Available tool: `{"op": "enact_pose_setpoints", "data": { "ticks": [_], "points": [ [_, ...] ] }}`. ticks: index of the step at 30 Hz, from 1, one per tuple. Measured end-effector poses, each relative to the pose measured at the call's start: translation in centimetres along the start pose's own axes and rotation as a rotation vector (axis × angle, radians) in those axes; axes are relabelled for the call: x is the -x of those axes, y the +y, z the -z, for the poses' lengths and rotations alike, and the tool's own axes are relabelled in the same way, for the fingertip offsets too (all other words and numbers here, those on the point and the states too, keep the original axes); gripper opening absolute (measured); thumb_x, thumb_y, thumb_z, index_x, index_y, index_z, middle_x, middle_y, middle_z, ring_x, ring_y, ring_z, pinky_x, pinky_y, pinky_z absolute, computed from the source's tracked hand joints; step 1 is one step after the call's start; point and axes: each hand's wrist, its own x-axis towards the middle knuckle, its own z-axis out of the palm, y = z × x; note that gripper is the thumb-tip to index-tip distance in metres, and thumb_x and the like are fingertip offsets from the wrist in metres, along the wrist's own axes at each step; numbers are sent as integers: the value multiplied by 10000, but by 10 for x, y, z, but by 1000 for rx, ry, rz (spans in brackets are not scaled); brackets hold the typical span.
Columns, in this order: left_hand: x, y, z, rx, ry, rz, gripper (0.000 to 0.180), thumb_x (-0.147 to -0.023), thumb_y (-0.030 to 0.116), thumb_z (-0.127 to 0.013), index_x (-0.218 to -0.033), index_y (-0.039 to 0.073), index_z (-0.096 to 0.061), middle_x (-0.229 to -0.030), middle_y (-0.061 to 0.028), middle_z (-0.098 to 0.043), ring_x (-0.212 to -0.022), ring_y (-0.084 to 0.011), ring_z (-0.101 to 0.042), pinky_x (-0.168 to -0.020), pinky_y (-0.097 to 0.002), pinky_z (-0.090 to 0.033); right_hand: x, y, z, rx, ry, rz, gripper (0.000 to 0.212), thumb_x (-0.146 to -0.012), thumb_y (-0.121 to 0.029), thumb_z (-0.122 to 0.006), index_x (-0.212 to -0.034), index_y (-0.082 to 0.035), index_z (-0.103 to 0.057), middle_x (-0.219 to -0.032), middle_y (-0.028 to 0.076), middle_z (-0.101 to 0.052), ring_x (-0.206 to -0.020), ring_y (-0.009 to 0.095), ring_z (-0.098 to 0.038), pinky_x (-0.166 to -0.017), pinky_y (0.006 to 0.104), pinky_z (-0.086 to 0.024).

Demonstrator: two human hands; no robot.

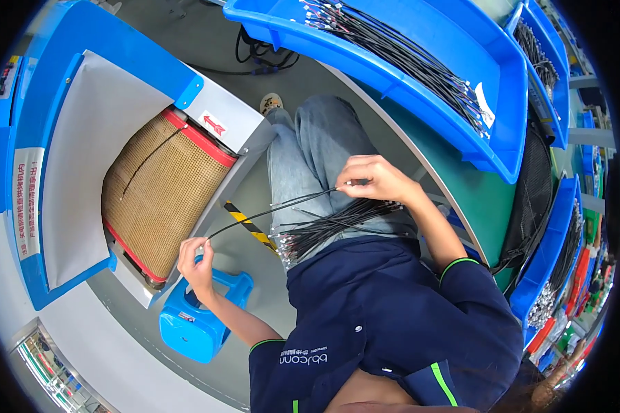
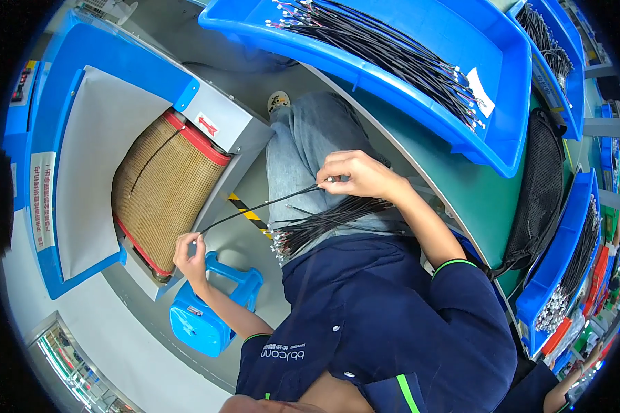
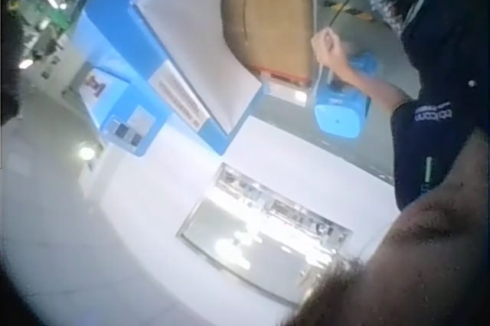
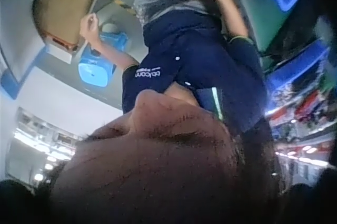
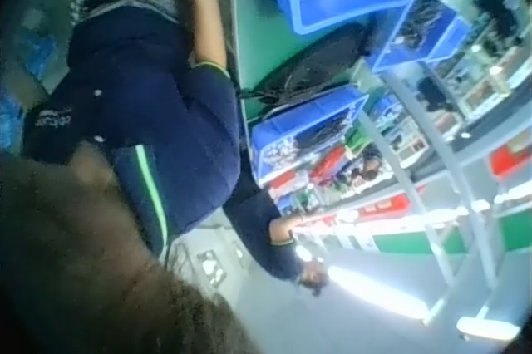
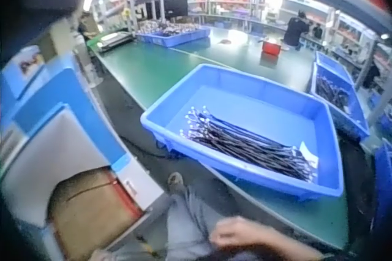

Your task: The person assembles small electronic cable components by hand at a factory workstation, working with black wires, white connectors, and heat-shrink tubing.

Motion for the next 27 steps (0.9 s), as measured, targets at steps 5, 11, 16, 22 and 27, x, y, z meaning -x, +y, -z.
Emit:
{"op": "enact_pose_setpoints", "data": {
  "ticks": [5,11,16,22,27],
  "points": [
    [-17,-38,25,-36,46,-16,114,-717,-46,-664,-810,1,-618,-766,-94,-621,-723,-214,-592,-668,-305,-472,-35,-11,-26,56,5,85,74,-772,-51,-671,-842,-31,-668,-761,73,-622,-676,191,-597,-600,286,-472],
    [-59,-102,85,-133,113,27,66,-814,20,-631,-865,-20,-617,-833,-86,-634,-794,-188,-599,-740,-286,-460,-119,-38,-92,-77,168,103,120,-784,-117,-672,-875,-39,-663,-772,93,-612,-679,213,-595,-606,304,-470],
    [-89,-156,124,-172,200,94,89,-828,63,-626,-885,-5,-623,-920,-103,-612,-870,-224,-586,-794,-311,-455,-186,-50,-147,-384,129,-100,237,-762,-110,-705,-966,0,-656,-818,85,-643,-676,111,-588,-624,267,-476],
    [-100,-203,134,-214,220,90,110,-837,92,-630,-903,3,-629,-1002,-119,-599,-959,-252,-573,-867,-340,-441,-198,-59,-153,-274,93,-120,286,-783,-91,-661,-1047,11,-619,-878,137,-666,-772,214,-654,-689,313,-505],
    [-110,-222,131,-254,208,115,196,-852,132,-628,-1013,21,-639,-1042,-112,-602,-1003,-247,-561,-901,-331,-424,-154,-30,-138,77,-71,-120,190,-786,-143,-641,-947,-41,-638,-875,155,-648,-816,313,-631,-739,392,-500]
  ]
}}
